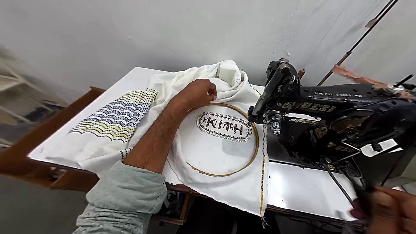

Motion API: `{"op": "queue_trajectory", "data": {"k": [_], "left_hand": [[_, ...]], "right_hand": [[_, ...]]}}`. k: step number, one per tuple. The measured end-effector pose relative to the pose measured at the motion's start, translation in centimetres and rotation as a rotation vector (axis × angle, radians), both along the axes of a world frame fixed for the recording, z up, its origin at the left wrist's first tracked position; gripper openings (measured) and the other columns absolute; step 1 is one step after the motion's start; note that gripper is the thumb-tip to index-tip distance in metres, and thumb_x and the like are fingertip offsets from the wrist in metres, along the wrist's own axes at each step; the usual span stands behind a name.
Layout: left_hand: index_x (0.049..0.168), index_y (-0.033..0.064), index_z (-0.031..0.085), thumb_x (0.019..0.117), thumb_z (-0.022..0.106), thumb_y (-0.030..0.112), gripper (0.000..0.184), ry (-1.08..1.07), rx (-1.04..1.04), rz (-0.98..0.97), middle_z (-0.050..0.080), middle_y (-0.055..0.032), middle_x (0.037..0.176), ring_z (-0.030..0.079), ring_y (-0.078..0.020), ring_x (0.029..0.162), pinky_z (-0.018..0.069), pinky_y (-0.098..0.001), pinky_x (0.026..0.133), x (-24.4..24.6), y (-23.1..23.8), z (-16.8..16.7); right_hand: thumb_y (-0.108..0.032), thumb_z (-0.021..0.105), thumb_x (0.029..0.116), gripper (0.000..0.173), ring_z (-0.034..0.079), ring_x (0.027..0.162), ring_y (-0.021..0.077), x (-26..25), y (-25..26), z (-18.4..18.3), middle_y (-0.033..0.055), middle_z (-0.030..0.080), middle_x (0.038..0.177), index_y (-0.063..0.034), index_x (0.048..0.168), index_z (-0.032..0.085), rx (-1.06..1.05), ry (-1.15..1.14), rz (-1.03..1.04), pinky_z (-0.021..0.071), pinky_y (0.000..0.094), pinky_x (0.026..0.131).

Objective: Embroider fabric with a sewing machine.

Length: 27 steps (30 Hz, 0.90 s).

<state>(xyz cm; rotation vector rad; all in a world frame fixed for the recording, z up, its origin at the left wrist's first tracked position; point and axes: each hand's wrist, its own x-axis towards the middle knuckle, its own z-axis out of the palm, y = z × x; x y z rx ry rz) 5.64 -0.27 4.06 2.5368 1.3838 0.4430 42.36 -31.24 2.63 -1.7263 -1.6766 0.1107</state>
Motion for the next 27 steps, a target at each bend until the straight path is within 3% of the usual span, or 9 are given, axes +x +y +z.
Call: {"op": "queue_trajectory", "data": {"k": [2,4,6,10,17,19,23,25,27], "left_hand": [[0.107,0.0023,0.076,0.0974,0.069,0.015,0.018,-0.102,-0.032,-0.123,0.071,-0.0158,0.101,0.068,-0.0286,0.09,0.0541,-0.0523,0.087,0.8,-0.7,0.3],[0.107,0.0038,0.076,0.0948,0.073,0.016,0.018,-0.104,-0.124,-0.236,0.073,-0.0128,0.098,0.069,-0.0244,0.087,0.0559,-0.0494,0.085,1.8,-1.1,-0.1],[0.109,0.0051,0.076,0.0931,0.076,0.02,0.021,-0.046,-0.181,-0.291,0.071,-0.0113,0.099,0.067,-0.0228,0.087,0.055,-0.0478,0.085,2.8,-1.2,-1.0],[0.096,0.0045,0.076,0.0961,0.071,0.018,0.014,0.037,-0.115,-0.274,0.069,-0.0102,0.094,0.066,-0.023,0.085,0.0536,-0.0472,0.082,4.0,-1.0,-2.0],[0.097,0.0001,0.068,0.1051,0.057,0.016,0.021,0.05,-0.163,-0.218,0.065,-0.012,0.089,0.064,-0.0251,0.085,0.0518,-0.0468,0.081,3.6,-0.5,-2.1],[0.099,0.0009,0.068,0.1053,0.057,0.015,0.019,0.016,-0.208,-0.232,0.065,-0.0101,0.087,0.062,-0.0215,0.082,0.0512,-0.0431,0.079,3.1,-0.4,-1.8],[0.115,0.006,0.073,0.0999,0.067,0.015,0.019,-0.031,-0.238,-0.306,0.07,-0.0089,0.099,0.066,-0.0183,0.087,0.0548,-0.0402,0.085,2.6,-0.3,-1.9],[0.101,0.0062,0.076,0.0965,0.071,0.016,0.012,-0.018,-0.168,-0.297,0.068,-0.0079,0.095,0.065,-0.0183,0.083,0.0539,-0.0404,0.081,3.1,-0.4,-2.2],[0.096,0.0047,0.075,0.097,0.069,0.014,0.011,0.03,-0.125,-0.27,0.067,-0.0087,0.093,0.065,-0.0206,0.083,0.054,-0.0428,0.081,3.6,-0.6,-2.2]], "right_hand": [[-0.015,0.038,0.1107,0.031,0.064,0.064,0.0124,-3.8,1.7,0.2,0.0094,0.064,0.081,0.0091,0.114,0.058,-0.066,0.15,0.179,0.0572,0.0323,0.058],[-0.023,0.039,0.11,0.031,0.06,0.058,0.0104,-6.9,4.7,-0.8,0.0018,0.063,0.076,-0.0029,0.116,0.062,-0.108,0.276,0.276,0.0525,0.0293,0.05],[-0.032,0.043,0.108,0.03,0.057,0.056,0.0119,-9.5,7.7,-1.6,-0.0003,0.062,0.074,-0.0106,0.117,0.062,-0.191,0.381,0.323,0.0501,0.0309,0.049],[-0.032,0.061,0.104,0.035,0.057,0.062,0.015,-13.7,12.4,-1.2,0.0026,0.061,0.078,-0.0104,0.131,0.055,-0.428,0.292,0.292,0.051,0.0354,0.057],[-0.024,0.055,0.1063,0.03,0.069,0.091,0.0363,-17.1,16.1,-1.1,0.0199,0.066,0.098,0.0001,0.124,0.055,-0.445,-0.06,0.144,0.0551,0.0552,0.077],[-0.024,0.054,0.1058,0.028,0.069,0.093,0.0358,-17.6,17.1,-1.1,0.0182,0.067,0.097,-0.001,0.121,0.055,-0.47,-0.122,0.101,0.0552,0.0537,0.079],[-0.022,0.055,0.1042,0.021,0.07,0.089,0.0349,-18.3,18.1,-1.0,0.0171,0.066,0.091,-0.0022,0.112,0.054,-0.487,-0.182,0.058,0.0555,0.0516,0.075],[-0.021,0.055,0.1042,0.022,0.07,0.091,0.0353,-18.6,18.1,-1.0,0.0178,0.066,0.093,-0.0013,0.113,0.054,-0.481,-0.181,0.053,0.0558,0.0513,0.077],[-0.022,0.055,0.104,0.023,0.07,0.091,0.0347,-18.8,18.3,-1.1,0.0178,0.066,0.093,-0.0007,0.113,0.055,-0.462,-0.178,0.045,0.0563,0.0507,0.077]]}}
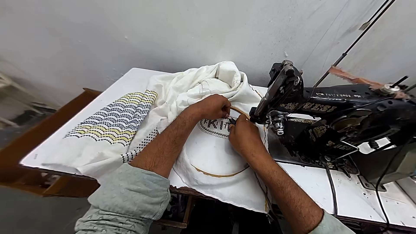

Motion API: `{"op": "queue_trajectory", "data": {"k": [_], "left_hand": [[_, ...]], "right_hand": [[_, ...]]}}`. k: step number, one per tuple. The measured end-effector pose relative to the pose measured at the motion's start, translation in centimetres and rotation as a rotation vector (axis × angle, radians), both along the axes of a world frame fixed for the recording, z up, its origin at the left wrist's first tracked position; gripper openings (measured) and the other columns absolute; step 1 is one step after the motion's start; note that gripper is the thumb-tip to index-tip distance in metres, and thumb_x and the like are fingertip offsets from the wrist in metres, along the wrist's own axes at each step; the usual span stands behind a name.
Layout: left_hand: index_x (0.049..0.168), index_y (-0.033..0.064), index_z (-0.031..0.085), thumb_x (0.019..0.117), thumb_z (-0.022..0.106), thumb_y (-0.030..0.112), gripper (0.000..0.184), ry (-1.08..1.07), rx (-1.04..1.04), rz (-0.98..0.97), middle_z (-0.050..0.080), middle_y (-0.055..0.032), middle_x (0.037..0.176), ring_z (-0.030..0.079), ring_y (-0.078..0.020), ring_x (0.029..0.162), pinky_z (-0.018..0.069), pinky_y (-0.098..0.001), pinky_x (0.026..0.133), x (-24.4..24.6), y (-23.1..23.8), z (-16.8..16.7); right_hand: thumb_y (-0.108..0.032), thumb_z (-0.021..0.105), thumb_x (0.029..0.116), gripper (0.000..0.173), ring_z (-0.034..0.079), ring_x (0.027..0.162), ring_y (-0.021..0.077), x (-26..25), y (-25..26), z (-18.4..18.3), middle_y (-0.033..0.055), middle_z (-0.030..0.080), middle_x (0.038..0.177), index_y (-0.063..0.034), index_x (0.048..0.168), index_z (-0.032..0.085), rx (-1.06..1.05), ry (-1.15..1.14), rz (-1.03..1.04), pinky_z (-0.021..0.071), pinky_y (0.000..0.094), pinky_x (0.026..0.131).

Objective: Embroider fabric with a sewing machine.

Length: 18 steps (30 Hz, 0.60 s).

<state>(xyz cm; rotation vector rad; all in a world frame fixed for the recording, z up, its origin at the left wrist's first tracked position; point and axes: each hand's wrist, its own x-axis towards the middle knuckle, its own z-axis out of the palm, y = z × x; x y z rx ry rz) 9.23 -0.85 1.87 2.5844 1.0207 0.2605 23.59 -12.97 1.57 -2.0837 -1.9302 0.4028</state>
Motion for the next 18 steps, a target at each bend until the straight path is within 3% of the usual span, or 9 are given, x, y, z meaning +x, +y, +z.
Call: {"op": "queue_trajectory", "data": {"k": [5,9,14,18], "left_hand": [[0.095,0.0029,0.068,0.101,0.06,0.011,0.013,0.076,-0.008,0.047,0.064,-0.0105,0.091,0.063,-0.0245,0.086,0.0515,-0.0464,0.08,0.0,0.0,-0.1],[0.1,0.0026,0.069,0.103,0.057,0.012,0.015,0.047,-0.009,0.05,0.066,-0.0108,0.095,0.064,-0.024,0.09,0.0521,-0.0453,0.085,0.0,0.1,-0.2],[0.105,0.005,0.075,0.0988,0.067,0.013,0.012,-0.049,-0.062,-0.014,0.071,-0.0091,0.098,0.068,-0.0193,0.087,0.0554,-0.0423,0.086,-0.7,0.4,0.0],[0.097,0.0064,0.076,0.0961,0.069,0.013,0.009,-0.007,0.059,-0.015,0.069,-0.0079,0.096,0.066,-0.0211,0.088,0.0546,-0.0445,0.083,0.3,0.0,-0.3]], "right_hand": [[-0.021,0.056,0.1026,0.022,0.07,0.091,0.0335,-0.5,0.7,0.4,0.0172,0.066,0.094,-0.001,0.111,0.056,-0.019,0.021,-0.009,0.0563,0.0501,0.076],[-0.02,0.056,0.1026,0.021,0.07,0.093,0.0335,-0.8,0.9,0.4,0.0171,0.066,0.096,-0.0014,0.112,0.056,-0.026,0.002,-0.011,0.0561,0.0504,0.077],[-0.02,0.057,0.1018,0.021,0.07,0.088,0.035,-0.7,0.7,0.1,0.0179,0.066,0.091,-0.0001,0.11,0.056,0.007,-0.002,-0.012,0.056,0.0518,0.074],[-0.019,0.058,0.1011,0.022,0.071,0.09,0.0354,-0.7,0.5,0.4,0.0186,0.067,0.093,0.0003,0.113,0.056,-0.018,-0.029,-0.026,0.0566,0.0514,0.075]]}}
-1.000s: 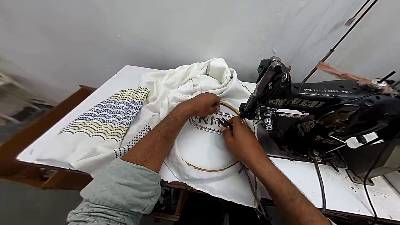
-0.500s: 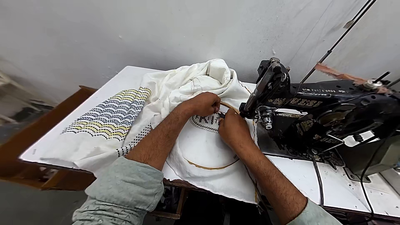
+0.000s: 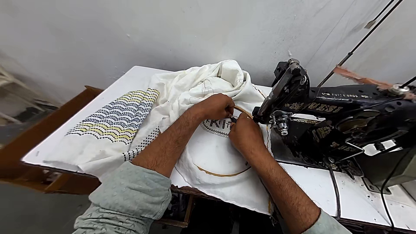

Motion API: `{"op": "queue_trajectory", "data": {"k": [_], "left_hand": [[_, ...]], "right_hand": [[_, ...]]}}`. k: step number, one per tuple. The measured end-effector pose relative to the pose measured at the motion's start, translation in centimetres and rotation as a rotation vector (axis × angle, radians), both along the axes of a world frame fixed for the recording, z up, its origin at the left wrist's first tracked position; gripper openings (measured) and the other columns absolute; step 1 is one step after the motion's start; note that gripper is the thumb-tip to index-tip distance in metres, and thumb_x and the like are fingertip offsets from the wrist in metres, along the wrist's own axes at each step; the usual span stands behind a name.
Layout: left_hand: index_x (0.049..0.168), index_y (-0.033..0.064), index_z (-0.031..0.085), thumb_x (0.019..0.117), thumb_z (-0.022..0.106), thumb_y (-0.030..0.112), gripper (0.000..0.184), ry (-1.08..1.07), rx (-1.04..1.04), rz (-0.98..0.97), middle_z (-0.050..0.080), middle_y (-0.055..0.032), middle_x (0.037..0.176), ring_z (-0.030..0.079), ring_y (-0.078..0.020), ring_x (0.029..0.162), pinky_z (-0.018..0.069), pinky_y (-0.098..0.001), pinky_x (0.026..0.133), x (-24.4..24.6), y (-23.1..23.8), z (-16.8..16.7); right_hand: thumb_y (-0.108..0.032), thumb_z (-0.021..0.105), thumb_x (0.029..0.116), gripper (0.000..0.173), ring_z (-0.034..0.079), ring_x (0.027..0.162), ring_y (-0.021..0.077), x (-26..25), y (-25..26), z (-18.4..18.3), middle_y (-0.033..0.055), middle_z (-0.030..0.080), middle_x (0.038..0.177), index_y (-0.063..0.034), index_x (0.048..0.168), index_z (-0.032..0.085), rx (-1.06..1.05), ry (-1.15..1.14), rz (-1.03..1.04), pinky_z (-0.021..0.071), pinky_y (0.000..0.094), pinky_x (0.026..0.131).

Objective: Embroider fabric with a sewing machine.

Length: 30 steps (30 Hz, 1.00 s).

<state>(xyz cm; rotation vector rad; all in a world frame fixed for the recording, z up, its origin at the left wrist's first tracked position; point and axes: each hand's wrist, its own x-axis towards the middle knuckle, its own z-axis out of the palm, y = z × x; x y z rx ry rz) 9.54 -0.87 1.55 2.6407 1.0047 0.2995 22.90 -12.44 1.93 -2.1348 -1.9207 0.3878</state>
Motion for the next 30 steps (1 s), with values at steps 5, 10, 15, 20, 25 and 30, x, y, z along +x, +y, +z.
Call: {"op": "queue_trajectory", "data": {"k": [5,10,15,20,25,30], "left_hand": [[0.101,0.0033,0.069,0.0982,0.062,0.009,0.01,0.123,0.023,0.051,0.065,-0.0119,0.103,0.065,-0.0271,0.098,0.0525,-0.0476,0.09,0.8,-0.3,-0.4],[0.101,0.0007,0.066,0.0995,0.058,0.005,0.009,0.14,-0.034,0.065,0.064,-0.0133,0.102,0.063,-0.0272,0.097,0.0512,-0.0457,0.09,0.5,-0.3,-0.1],[0.103,0.0003,0.067,0.1012,0.057,0.006,0.012,0.121,-0.056,0.065,0.065,-0.014,0.103,0.064,-0.0279,0.098,0.0514,-0.046,0.091,0.3,-0.2,0.0],[0.102,0.0004,0.067,0.1017,0.056,0.007,0.012,0.128,-0.057,0.069,0.065,-0.0137,0.102,0.064,-0.0278,0.098,0.0512,-0.0464,0.09,0.3,-0.4,0.1],[0.102,0.0003,0.067,0.0999,0.058,0.005,0.011,0.116,-0.038,0.062,0.065,-0.0142,0.103,0.064,-0.0283,0.099,0.0512,-0.0465,0.091,0.3,-0.3,-0.2],[0.102,0.0001,0.066,0.1,0.058,0.005,0.01,0.112,-0.046,0.057,0.064,-0.0143,0.103,0.063,-0.028,0.098,0.0509,-0.0456,0.09,0.2,-0.2,-0.2]], "right_hand": [[-0.02,0.058,0.1014,0.022,0.07,0.092,0.0345,0.1,0.1,-0.1,0.0177,0.066,0.094,-0.0005,0.111,0.057,0.008,0.022,0.003,0.0561,0.0515,0.077],[-0.02,0.057,0.1016,0.021,0.07,0.091,0.0338,-0.2,0.4,0.0,0.017,0.066,0.094,-0.0013,0.11,0.056,0.004,0.042,-0.009,0.0557,0.0509,0.076],[-0.02,0.056,0.1016,0.021,0.07,0.092,0.0337,-0.3,0.7,0.1,0.0169,0.066,0.093,-0.0016,0.11,0.056,-0.018,0.039,-0.005,0.0556,0.0511,0.076],[-0.02,0.058,0.1007,0.021,0.07,0.092,0.0326,-0.7,1.0,0.0,0.0164,0.066,0.094,-0.0015,0.111,0.056,-0.009,0.048,-0.012,0.0558,0.0502,0.076],[-0.015,0.058,0.0988,0.016,0.069,0.088,0.0336,-0.7,1.2,-0.4,0.0172,0.066,0.091,-0.0011,0.107,0.058,0.028,0.043,0.005,0.0556,0.0511,0.073],[-0.016,0.056,0.1002,0.018,0.07,0.09,0.0346,-0.7,1.0,-0.5,0.0179,0.066,0.091,0.0002,0.109,0.057,0.052,0.027,-0.002,0.0557,0.0519,0.074]]}}
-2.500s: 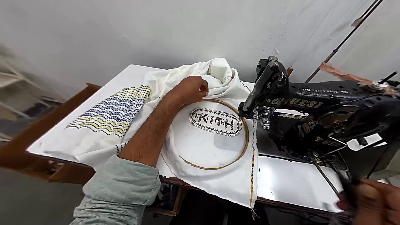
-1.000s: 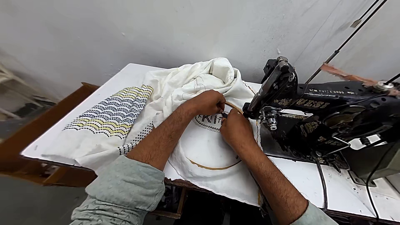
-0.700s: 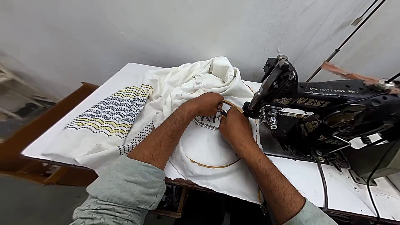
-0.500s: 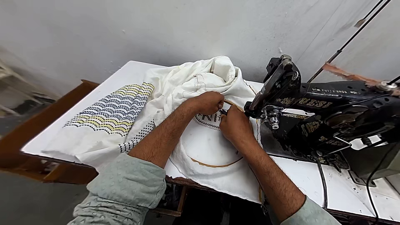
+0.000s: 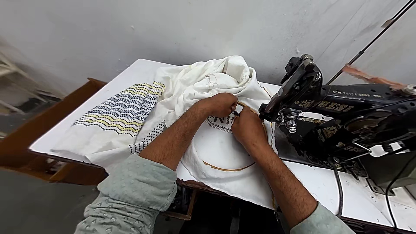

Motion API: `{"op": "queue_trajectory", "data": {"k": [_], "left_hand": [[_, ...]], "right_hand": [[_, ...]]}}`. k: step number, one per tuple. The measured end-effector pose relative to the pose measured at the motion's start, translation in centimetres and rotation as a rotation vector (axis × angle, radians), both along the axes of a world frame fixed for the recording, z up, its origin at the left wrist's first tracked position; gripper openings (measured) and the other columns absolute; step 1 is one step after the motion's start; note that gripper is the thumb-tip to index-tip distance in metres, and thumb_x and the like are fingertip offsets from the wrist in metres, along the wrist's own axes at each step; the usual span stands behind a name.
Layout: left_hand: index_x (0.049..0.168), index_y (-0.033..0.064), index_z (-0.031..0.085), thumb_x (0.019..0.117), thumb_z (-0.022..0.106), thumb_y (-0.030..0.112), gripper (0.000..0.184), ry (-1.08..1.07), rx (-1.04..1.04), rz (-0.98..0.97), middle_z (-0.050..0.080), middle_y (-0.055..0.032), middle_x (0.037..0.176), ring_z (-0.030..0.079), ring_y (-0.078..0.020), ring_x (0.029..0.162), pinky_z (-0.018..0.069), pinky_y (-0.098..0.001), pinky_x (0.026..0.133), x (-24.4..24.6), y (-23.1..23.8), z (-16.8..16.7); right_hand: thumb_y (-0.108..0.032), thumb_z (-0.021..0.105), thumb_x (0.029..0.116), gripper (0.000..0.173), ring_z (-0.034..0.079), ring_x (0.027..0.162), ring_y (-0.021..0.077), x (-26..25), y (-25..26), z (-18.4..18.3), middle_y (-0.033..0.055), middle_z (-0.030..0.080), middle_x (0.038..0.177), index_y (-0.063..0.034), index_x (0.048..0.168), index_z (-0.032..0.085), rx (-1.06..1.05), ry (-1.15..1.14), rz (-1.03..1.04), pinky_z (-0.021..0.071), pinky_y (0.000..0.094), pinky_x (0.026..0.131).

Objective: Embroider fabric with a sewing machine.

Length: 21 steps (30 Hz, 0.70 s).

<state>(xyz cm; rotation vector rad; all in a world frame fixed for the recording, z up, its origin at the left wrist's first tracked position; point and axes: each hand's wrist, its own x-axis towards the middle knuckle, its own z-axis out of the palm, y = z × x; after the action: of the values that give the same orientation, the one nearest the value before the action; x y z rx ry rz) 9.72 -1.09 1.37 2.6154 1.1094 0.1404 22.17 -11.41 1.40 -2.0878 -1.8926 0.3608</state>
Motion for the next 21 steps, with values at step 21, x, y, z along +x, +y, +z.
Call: {"op": "queue_trajectory", "data": {"k": [21], "left_hand": [[0.095,0.0024,0.064,0.1021,0.056,0.008,0.012,-0.016,-0.018,-0.022,0.062,-0.011,0.092,0.062,-0.0244,0.088,0.0507,-0.0436,0.082,-0.39,0.33,0.16]], "right_hand": [[-0.015,0.058,0.0982,0.014,0.069,0.088,0.034,0.18,0.44,-0.43,0.0165,0.066,0.089,-0.0016,0.104,0.059,0.047,0.002,0.046,0.0546,0.052,0.073]]}}
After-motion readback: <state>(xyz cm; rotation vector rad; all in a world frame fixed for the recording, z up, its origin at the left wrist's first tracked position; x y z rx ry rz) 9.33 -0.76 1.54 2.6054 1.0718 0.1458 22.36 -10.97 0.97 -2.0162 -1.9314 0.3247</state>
